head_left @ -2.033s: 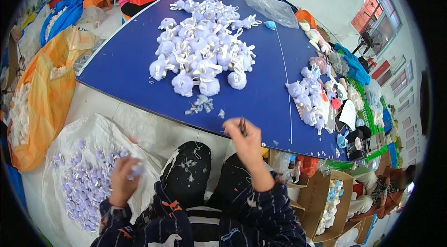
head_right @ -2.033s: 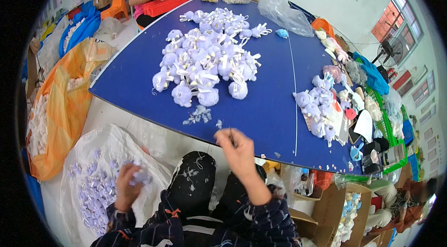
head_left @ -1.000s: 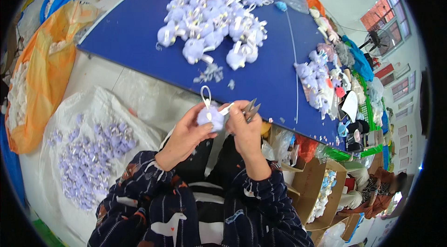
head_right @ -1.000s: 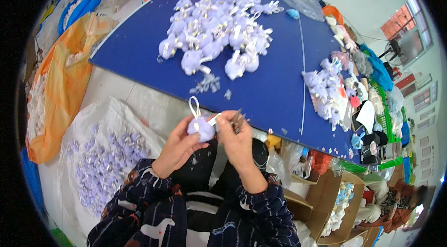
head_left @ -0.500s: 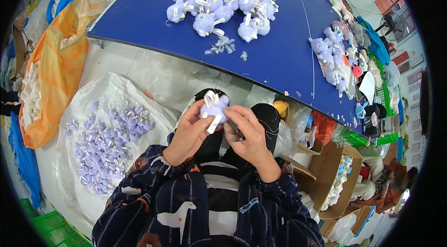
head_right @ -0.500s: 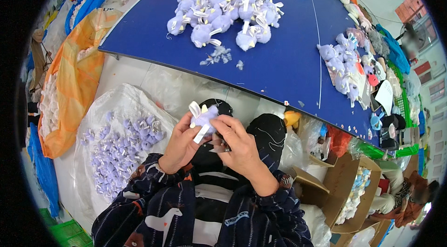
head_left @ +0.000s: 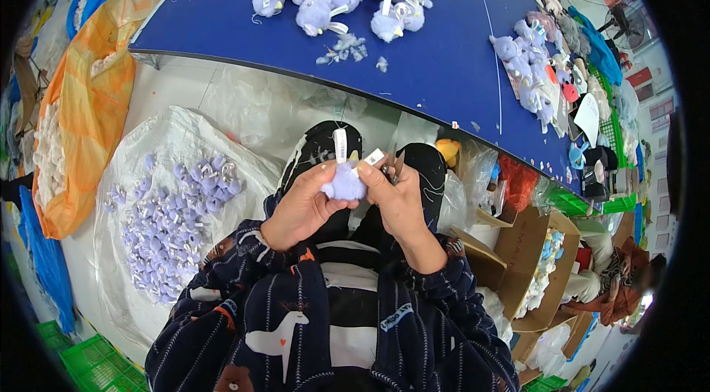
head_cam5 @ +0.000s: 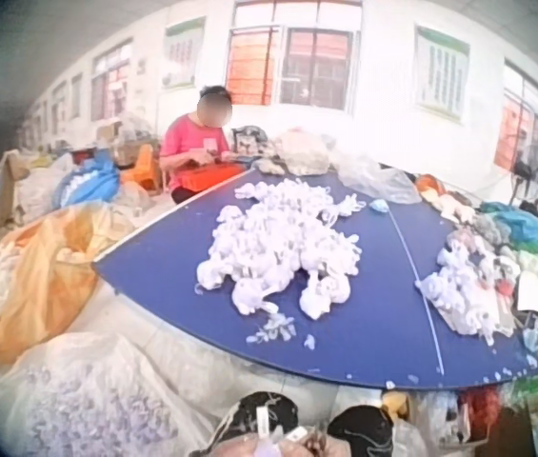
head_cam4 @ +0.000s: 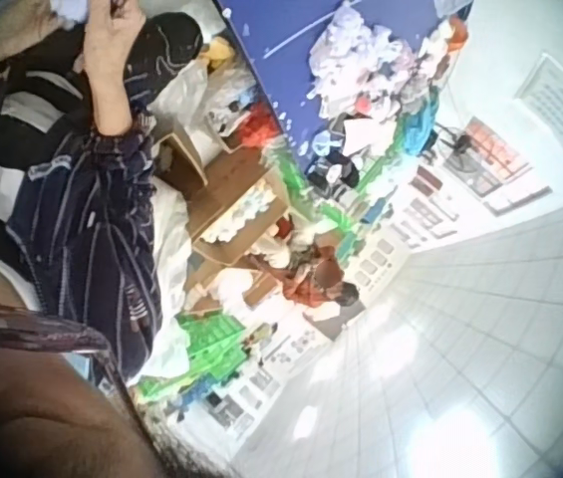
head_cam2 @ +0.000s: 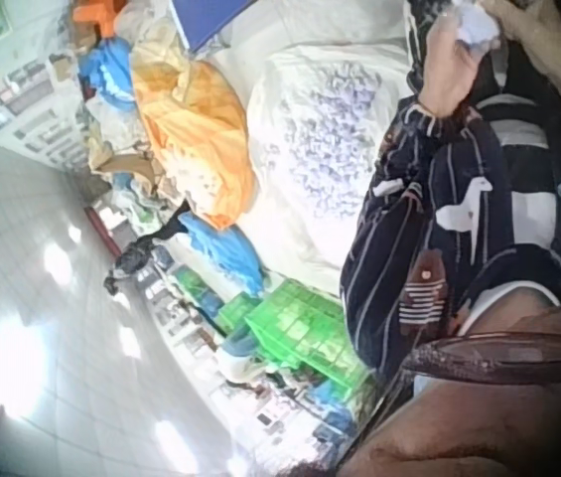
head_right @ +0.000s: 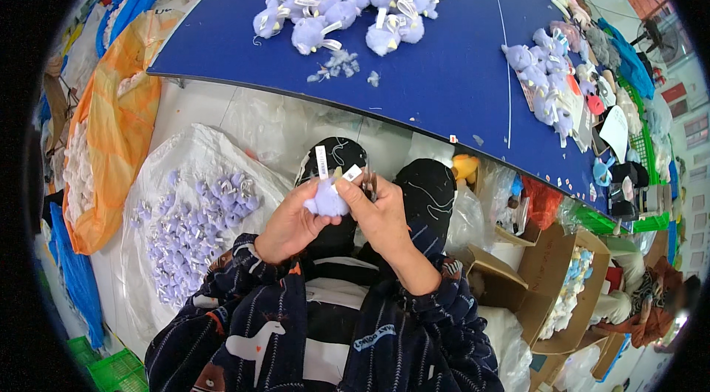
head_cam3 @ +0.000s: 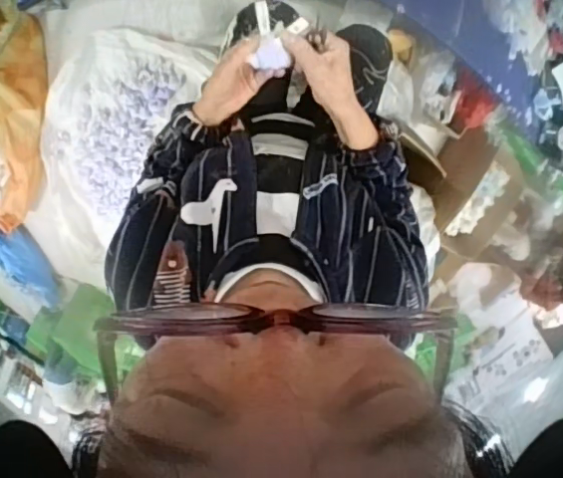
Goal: The person sits on the floor and repeatedly picks up small purple plush toys, trims loose threads with scissors, and places the finished items on a blue table. The person handles the toys one at a time, adjusting and trimming them before stacking them.
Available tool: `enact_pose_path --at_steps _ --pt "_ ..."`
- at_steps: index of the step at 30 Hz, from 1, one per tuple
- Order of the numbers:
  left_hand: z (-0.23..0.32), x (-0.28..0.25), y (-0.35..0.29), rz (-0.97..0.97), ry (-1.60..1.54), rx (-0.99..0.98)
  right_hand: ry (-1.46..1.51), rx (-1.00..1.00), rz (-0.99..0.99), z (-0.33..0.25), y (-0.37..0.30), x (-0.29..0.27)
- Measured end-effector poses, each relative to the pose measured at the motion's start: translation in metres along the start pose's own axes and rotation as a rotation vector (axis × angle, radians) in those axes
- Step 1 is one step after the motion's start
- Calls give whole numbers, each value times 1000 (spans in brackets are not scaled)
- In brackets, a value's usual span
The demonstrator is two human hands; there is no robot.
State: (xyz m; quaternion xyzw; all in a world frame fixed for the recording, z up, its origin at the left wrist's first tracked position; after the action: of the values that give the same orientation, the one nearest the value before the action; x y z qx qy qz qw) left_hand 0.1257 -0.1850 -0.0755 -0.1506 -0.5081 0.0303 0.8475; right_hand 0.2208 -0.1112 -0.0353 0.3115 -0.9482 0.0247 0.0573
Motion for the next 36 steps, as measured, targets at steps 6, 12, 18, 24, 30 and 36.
enact_pose_path --at_steps 6,12,18,24,30,36 --pt "-10 -12 2 -103 -98 -80 340 167 72 9 4 0" --pt "-15 -12 4 -227 -288 -27 27 72 101 28 8 -6" --pt "-20 -28 7 -87 -372 -13 -146 -80 47 7 4 2" --pt "-12 -21 4 -64 -289 -6 -543 -573 84 -19 -15 -2" --pt "-16 -18 3 22 -321 -16 -763 -942 -79 -19 -25 22" --pt "-18 -14 0 28 -137 -23 -748 -788 -129 -12 -17 26"
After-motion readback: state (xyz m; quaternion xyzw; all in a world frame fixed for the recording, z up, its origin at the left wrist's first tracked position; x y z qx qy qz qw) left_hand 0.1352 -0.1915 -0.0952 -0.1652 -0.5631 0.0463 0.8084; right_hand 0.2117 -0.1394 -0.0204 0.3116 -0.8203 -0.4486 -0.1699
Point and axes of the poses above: each hand's wrist, its own y-axis towards the middle knuckle, its own x-axis out of the palm, z = x × y, the point moved 6 cm from there along y, towards the middle knuckle, and after that the axes turned 5 degrees about -x, right-handed, at the moved point
